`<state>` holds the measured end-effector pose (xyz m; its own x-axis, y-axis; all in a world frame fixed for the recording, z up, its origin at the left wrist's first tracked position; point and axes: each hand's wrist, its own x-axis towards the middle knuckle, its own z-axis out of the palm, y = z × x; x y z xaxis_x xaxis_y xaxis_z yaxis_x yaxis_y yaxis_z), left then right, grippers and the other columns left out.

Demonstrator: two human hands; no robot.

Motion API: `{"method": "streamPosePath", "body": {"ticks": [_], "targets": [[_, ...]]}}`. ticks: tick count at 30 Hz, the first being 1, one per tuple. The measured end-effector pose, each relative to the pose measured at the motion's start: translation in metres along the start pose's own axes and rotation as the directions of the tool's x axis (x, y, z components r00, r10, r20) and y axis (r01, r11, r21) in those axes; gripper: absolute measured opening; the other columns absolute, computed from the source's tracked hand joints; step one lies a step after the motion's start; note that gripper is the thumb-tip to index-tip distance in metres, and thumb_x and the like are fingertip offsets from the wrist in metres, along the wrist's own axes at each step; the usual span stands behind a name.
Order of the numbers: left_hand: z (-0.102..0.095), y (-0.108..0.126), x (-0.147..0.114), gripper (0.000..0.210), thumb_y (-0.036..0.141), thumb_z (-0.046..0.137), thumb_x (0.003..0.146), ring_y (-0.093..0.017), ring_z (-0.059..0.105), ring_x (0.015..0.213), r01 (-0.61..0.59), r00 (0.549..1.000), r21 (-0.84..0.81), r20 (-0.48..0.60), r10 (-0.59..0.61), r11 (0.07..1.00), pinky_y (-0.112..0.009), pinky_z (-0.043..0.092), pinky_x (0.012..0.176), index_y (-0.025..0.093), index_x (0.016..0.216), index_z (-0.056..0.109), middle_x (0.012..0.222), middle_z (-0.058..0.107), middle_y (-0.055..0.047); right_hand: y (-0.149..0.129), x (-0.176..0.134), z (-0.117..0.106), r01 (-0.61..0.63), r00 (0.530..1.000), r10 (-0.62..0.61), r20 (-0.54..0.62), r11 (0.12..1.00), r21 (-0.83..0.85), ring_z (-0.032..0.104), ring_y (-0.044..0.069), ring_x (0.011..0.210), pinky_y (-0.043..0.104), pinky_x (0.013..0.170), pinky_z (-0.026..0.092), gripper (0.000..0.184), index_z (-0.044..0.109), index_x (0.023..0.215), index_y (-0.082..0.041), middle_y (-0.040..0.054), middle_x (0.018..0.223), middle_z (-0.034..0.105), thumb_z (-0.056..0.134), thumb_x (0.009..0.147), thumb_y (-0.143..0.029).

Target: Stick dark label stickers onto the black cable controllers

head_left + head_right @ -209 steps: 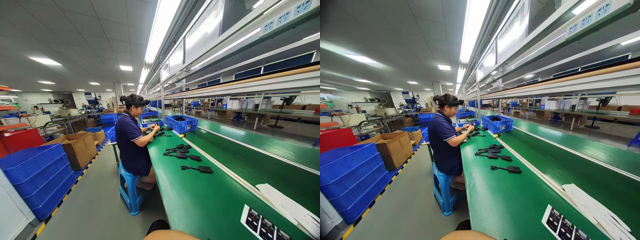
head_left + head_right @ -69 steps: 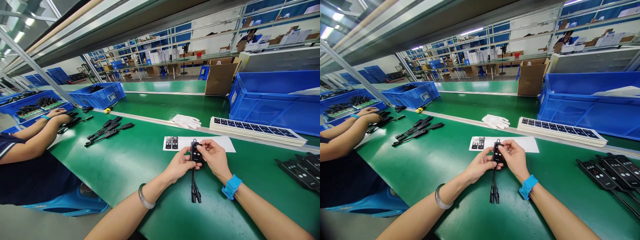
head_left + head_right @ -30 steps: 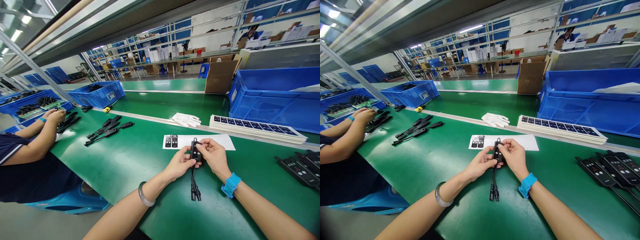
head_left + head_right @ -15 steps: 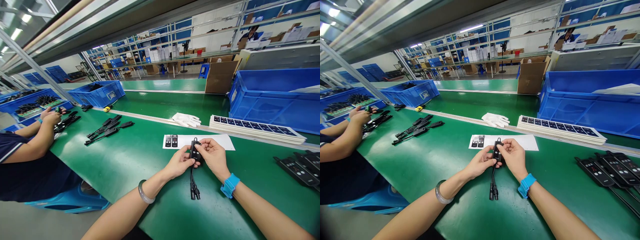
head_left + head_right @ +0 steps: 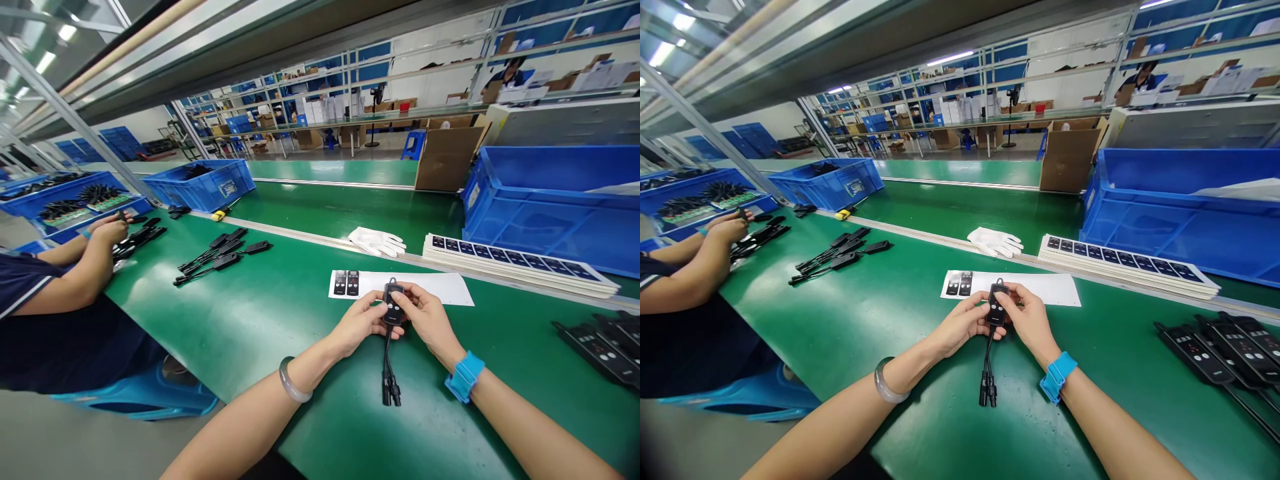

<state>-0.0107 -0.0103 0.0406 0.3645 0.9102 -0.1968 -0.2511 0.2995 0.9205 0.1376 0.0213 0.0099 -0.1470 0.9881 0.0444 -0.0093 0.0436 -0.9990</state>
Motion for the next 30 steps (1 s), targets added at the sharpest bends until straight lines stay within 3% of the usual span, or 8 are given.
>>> {"method": "streamPosePath", "body": {"ticks": [3,6,11,16,19,24,27,30], "targets": [[-0.002,-0.001,0.002,0.041,0.052,0.057,0.081,-0.02,0.067,0.06,0.025,0.999,-0.033,-0.043,-0.027,0.999,-0.032,0.055,0.06,0.016,0.098,0.05,0.075,0.066,-0.006,0.0,-0.002,0.002,0.071,0.997,-0.065,0.049,0.991,-0.116,0.055,0.019,0.075,0.031,0.061,0.049,0.051,0.059,0.112,-0.016,0.0084,0.097,0.062,0.062,0.074,-0.05],[-0.005,-0.002,0.004,0.038,0.05,0.06,0.079,-0.017,0.065,0.053,0.009,0.995,-0.007,-0.1,-0.009,1.0,-0.026,0.053,0.052,0.017,0.094,0.049,0.073,0.066,-0.005,-0.001,-0.008,0.006,0.123,0.985,-0.095,0.142,0.971,-0.205,0.056,0.019,0.077,0.032,0.062,0.05,0.065,0.046,0.13,-0.019,0.0093,0.112,0.057,0.066,0.072,-0.042],[-0.006,-0.003,0.005,0.041,0.052,0.063,0.076,-0.018,0.067,0.068,-0.062,0.986,0.019,-0.151,0.064,0.998,-0.024,0.053,0.056,0.018,0.096,0.05,0.08,0.067,-0.005,-0.005,-0.013,0.008,0.09,0.959,-0.053,0.279,0.989,-0.121,0.058,0.02,0.092,0.035,0.082,0.049,0.092,0.021,0.145,-0.025,0.0062,0.121,0.056,0.072,0.069,-0.034],[-0.003,-0.003,0.004,0.049,0.054,0.06,0.078,-0.016,0.066,0.058,-0.078,0.991,0.153,-0.096,0.093,0.985,-0.029,0.055,0.058,0.019,0.108,0.045,0.078,0.067,-0.003,-0.002,-0.012,0.006,0.059,0.967,-0.048,0.249,0.998,-0.038,0.057,0.017,0.073,0.033,0.068,0.051,0.061,0.031,0.142,-0.02,0.0048,0.095,0.062,0.044,0.089,-0.045],[-0.004,-0.005,0.004,0.05,0.054,0.059,0.078,-0.017,0.067,0.058,-0.083,0.992,0.219,-0.075,0.101,0.972,-0.029,0.055,0.058,0.018,0.107,0.042,0.076,0.066,-0.003,0.0,-0.013,0.006,0.068,0.965,-0.048,0.258,0.995,-0.068,0.053,0.014,0.058,0.03,0.059,0.049,0.057,0.031,0.142,-0.02,0.0004,0.08,0.058,0.04,0.091,-0.043],[-0.005,-0.01,0.006,0.05,0.056,0.06,0.077,-0.016,0.066,0.057,-0.074,0.991,0.225,-0.09,0.096,0.972,-0.03,0.055,0.057,0.018,0.103,0.04,0.074,0.065,-0.002,0.003,-0.015,0.009,0.098,0.968,-0.057,0.246,0.983,-0.158,0.05,0.013,0.052,0.029,0.052,0.046,0.054,0.029,0.142,-0.021,-0.0005,0.076,0.057,0.035,0.093,-0.042],[-0.004,-0.011,0.008,0.05,0.055,0.061,0.077,-0.014,0.065,0.065,-0.092,0.984,0.111,-0.14,0.107,0.989,-0.028,0.054,0.062,0.018,0.106,0.043,0.083,0.064,-0.002,0.002,-0.014,0.012,0.184,0.979,-0.139,0.151,0.921,-0.344,0.059,0.02,0.078,0.038,0.073,0.051,0.056,0.028,0.143,-0.021,0.0078,0.099,0.06,0.035,0.093,-0.044],[-0.003,-0.009,0.009,0.056,0.058,0.053,0.082,-0.014,0.065,0.074,-0.107,0.99,0.004,-0.096,0.107,0.994,-0.03,0.053,0.072,0.019,0.121,0.042,0.086,0.063,-0.003,-0.006,-0.013,0.014,0.373,0.923,-0.358,0.141,0.747,-0.55,0.049,0.027,0.109,0.046,0.094,0.044,0.052,0.034,0.139,-0.018,0.014,0.119,0.05,0.042,0.091,-0.036]]}}
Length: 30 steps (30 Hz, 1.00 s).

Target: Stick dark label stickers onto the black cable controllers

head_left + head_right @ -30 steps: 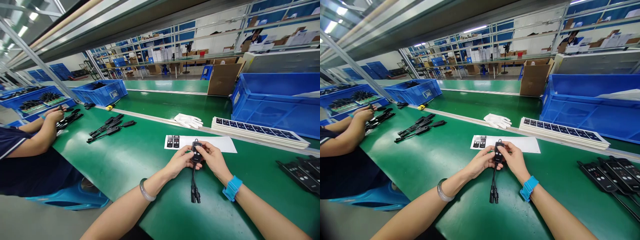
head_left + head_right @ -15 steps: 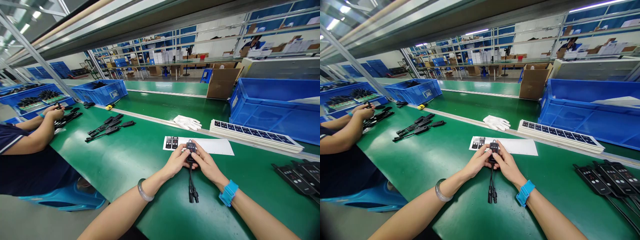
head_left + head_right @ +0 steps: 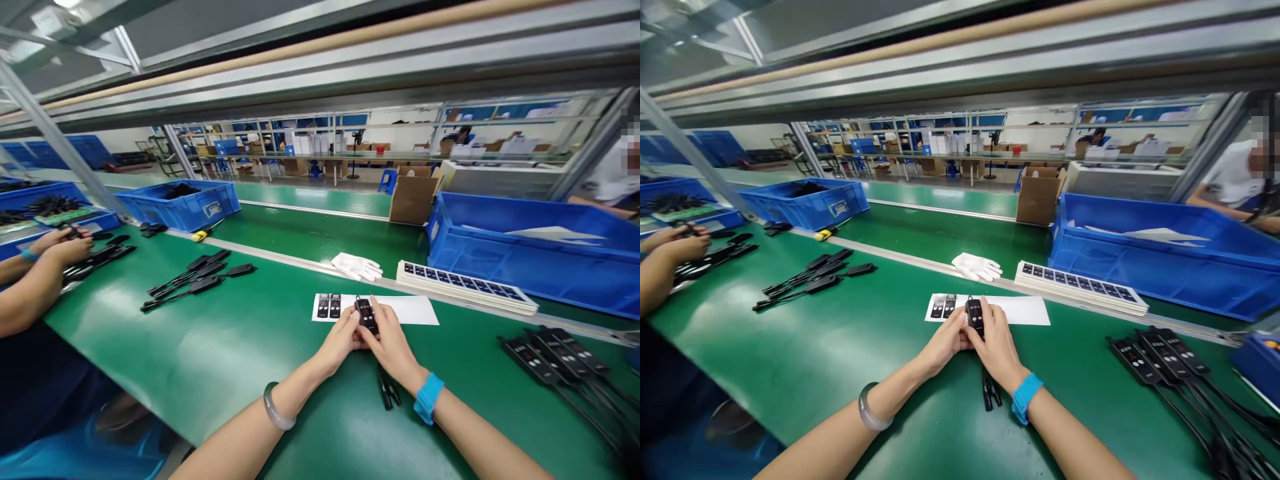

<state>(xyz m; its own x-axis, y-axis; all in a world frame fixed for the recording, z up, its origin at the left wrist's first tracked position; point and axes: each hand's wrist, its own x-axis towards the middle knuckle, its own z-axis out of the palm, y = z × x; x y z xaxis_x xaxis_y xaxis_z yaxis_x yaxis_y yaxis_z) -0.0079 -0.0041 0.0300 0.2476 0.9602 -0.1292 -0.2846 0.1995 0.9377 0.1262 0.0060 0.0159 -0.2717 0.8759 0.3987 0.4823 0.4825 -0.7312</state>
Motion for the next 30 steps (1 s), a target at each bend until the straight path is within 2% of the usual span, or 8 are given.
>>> {"method": "streamPosePath", "body": {"ticks": [3,6,10,13,16,19,25,30], "targets": [[-0.002,0.004,-0.002,0.062,0.058,0.045,0.086,-0.018,0.065,0.086,-0.057,0.992,0.197,0.121,0.033,0.979,-0.034,0.051,0.081,0.017,0.133,0.037,0.1,0.065,-0.01,-0.001,0.004,-0.019,0.071,0.994,-0.053,0.093,0.978,-0.194,0.051,0.026,0.103,0.042,0.09,0.047,0.044,0.039,0.134,-0.015,0.0146,0.11,0.051,0.038,0.091,-0.022],[-0.006,0.009,-0.007,0.049,0.048,0.048,0.088,-0.023,0.059,0.105,-0.273,0.96,0.607,0.222,0.17,0.747,-0.039,0.046,0.093,0.018,0.127,0.047,0.119,0.06,-0.013,0.013,0.002,-0.062,0.006,0.994,0.046,0.103,0.891,-0.454,0.054,0.027,0.096,0.042,0.086,0.048,0.042,0.046,0.128,-0.009,0.0165,0.105,0.053,0.04,0.086,-0.013],[-0.007,0.014,-0.015,0.043,0.034,0.054,0.085,-0.025,0.045,0.125,-0.437,0.9,0.822,0.393,0.191,0.365,-0.042,0.034,0.107,0.021,0.126,0.052,0.135,0.049,-0.012,0.058,-0.022,-0.138,-0.125,0.971,0.24,0.014,0.553,-0.823,0.059,0.029,0.082,0.042,0.079,0.047,0.038,0.058,0.113,-0.004,0.0183,0.092,0.057,0.043,0.079,-0.003],[-0.003,0.012,-0.017,0.052,0.033,0.058,0.081,-0.029,0.035,0.133,-0.43,0.903,0.869,0.418,0.101,0.244,-0.045,0.032,0.109,0.018,0.13,0.049,0.143,0.038,-0.017,0.102,-0.05,-0.186,-0.201,0.933,0.35,-0.083,0.314,-0.928,0.062,0.033,0.08,0.043,0.072,0.047,0.042,0.062,0.108,-0.005,0.0212,0.092,0.058,0.034,0.078,0.003],[-0.003,0.005,-0.012,0.059,0.038,0.063,0.079,-0.034,0.027,0.136,-0.433,0.902,0.885,0.424,0.084,0.171,-0.05,0.025,0.112,0.015,0.131,0.048,0.146,0.031,-0.021,0.137,-0.066,-0.207,-0.268,0.888,0.438,-0.139,0.249,-0.931,0.063,0.037,0.083,0.045,0.066,0.048,0.04,0.067,0.105,-0.013,0.0214,0.093,0.061,0.036,0.082,-0.005],[-0.007,-0.001,-0.007,0.065,0.047,0.062,0.079,-0.036,0.016,0.14,-0.456,0.889,0.878,0.443,0.112,0.145,-0.054,0.016,0.114,0.014,0.132,0.045,0.149,0.024,-0.023,0.144,-0.05,-0.19,-0.238,0.908,0.405,-0.111,0.279,-0.931,0.062,0.042,0.082,0.051,0.064,0.048,0.041,0.065,0.113,-0.015,0.0225,0.095,0.062,0.042,0.08,-0.013],[-0.015,0.002,-0.01,0.082,0.068,0.048,0.079,-0.04,0.008,0.14,-0.48,0.877,0.852,0.468,0.109,0.209,-0.057,0.012,0.113,0.013,0.139,0.037,0.151,0.017,-0.024,0.067,0.04,-0.068,0.023,0.97,0.1,0.223,0.871,-0.49,0.063,0.028,0.093,0.043,0.086,0.049,0.043,0.063,0.113,-0.012,0.0161,0.109,0.064,0.036,0.085,-0.031],[-0.022,-0.013,0.002,0.076,0.059,0.047,0.085,-0.037,0.008,0.141,-0.575,0.818,0.794,0.548,0.176,0.196,-0.055,0.012,0.113,0.014,0.143,0.03,0.151,0.019,-0.022,0.026,0.088,0.023,0.073,0.976,-0.009,0.217,0.955,-0.288,0.062,0.026,0.092,0.038,0.086,0.048,0.037,0.067,0.095,-0.014,0.0129,0.095,0.067,0.038,0.082,-0.033]]}}
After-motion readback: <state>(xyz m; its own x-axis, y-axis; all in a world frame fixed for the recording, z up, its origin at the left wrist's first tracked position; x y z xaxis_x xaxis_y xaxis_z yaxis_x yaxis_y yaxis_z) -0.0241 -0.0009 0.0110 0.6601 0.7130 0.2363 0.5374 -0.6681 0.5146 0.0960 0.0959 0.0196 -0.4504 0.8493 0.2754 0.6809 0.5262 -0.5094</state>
